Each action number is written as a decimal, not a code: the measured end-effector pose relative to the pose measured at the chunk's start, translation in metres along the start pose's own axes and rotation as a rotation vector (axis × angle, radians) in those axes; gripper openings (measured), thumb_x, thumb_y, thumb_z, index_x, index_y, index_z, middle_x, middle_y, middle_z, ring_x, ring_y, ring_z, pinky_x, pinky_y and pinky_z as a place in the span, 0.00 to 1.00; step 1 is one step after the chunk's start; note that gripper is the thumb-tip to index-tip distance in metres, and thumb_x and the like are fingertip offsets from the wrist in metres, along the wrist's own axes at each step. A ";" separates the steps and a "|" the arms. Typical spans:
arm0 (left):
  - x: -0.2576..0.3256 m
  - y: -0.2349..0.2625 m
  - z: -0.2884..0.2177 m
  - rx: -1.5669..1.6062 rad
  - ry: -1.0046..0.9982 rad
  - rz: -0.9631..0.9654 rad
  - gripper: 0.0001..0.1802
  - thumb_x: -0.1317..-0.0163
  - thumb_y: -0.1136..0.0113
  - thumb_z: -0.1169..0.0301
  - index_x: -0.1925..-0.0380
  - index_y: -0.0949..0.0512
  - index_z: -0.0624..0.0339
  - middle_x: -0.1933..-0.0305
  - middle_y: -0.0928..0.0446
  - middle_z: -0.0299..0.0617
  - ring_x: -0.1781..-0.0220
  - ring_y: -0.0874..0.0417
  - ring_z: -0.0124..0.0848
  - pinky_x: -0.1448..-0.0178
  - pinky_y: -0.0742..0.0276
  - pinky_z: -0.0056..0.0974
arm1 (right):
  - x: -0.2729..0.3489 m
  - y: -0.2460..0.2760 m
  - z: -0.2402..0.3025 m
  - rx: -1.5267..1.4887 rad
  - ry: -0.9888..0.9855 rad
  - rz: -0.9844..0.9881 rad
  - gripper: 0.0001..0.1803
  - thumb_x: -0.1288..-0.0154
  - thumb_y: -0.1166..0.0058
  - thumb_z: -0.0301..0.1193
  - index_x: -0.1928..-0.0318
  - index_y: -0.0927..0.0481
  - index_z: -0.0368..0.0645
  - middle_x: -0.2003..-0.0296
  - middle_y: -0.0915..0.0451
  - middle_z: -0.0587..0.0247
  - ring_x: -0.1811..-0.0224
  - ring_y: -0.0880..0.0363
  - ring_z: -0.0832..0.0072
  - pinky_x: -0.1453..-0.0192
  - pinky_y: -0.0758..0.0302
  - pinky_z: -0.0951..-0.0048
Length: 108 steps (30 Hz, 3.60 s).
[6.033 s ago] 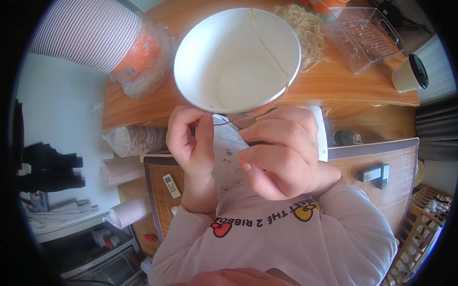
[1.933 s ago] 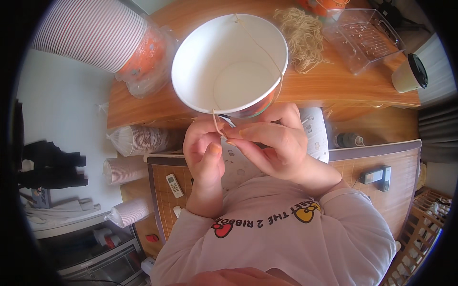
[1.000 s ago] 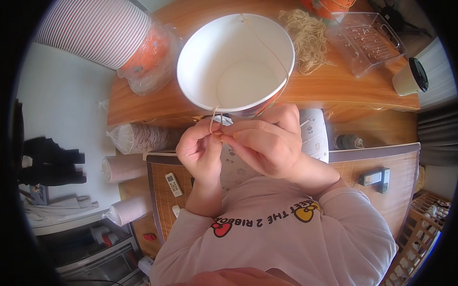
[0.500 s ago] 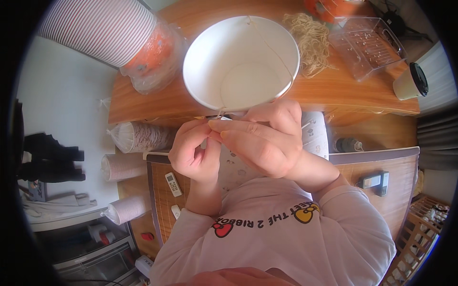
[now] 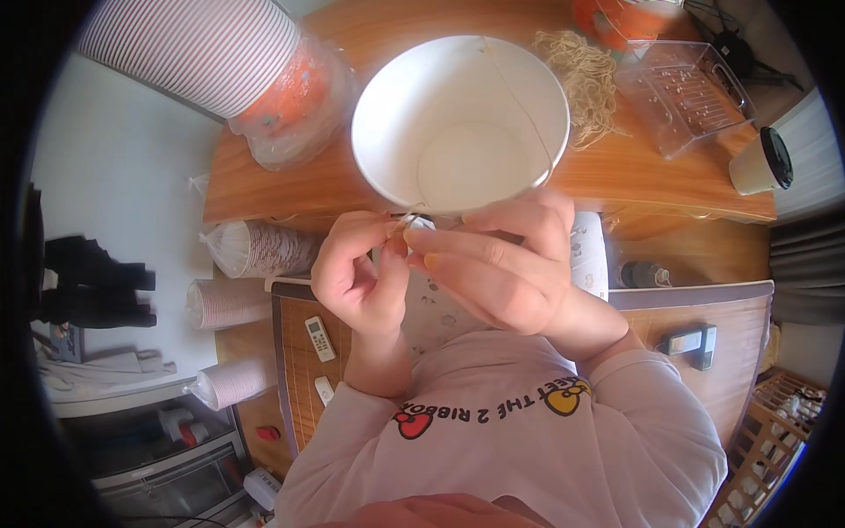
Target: Tying thin rope handles onto paper buckets for assembly.
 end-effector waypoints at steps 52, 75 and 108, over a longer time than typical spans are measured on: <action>0.004 0.002 -0.013 -0.136 -0.077 -0.008 0.07 0.54 0.34 0.81 0.72 0.18 0.63 0.73 0.18 0.40 0.70 0.19 0.35 0.65 0.24 0.34 | 0.001 -0.011 0.005 0.016 -0.013 -0.102 0.23 0.54 0.29 0.28 0.63 0.32 0.50 0.62 0.13 0.74 0.66 0.27 0.78 0.58 0.39 0.75; 0.004 0.000 -0.015 -0.326 -0.246 0.019 0.07 0.55 0.32 0.80 0.73 0.18 0.59 0.74 0.18 0.35 0.72 0.20 0.34 0.66 0.24 0.34 | 0.009 -0.006 0.006 0.068 -0.042 -0.060 0.19 0.48 0.32 0.31 0.62 0.31 0.52 0.61 0.13 0.75 0.61 0.26 0.79 0.49 0.43 0.70; 0.012 -0.014 -0.009 -0.291 -0.267 0.056 0.06 0.44 0.36 0.77 0.68 0.22 0.62 0.70 0.20 0.40 0.68 0.22 0.38 0.63 0.25 0.37 | 0.016 0.011 0.009 0.081 -0.193 -0.008 0.20 0.57 0.27 0.28 0.66 0.27 0.50 0.64 0.13 0.78 0.61 0.27 0.77 0.52 0.43 0.72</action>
Point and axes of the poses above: each hand's wrist, its own x-axis away from the middle knuckle, its own y-axis out of the back of the hand, z = x × y, the point moved 1 cm from there along -x, towards the middle knuckle
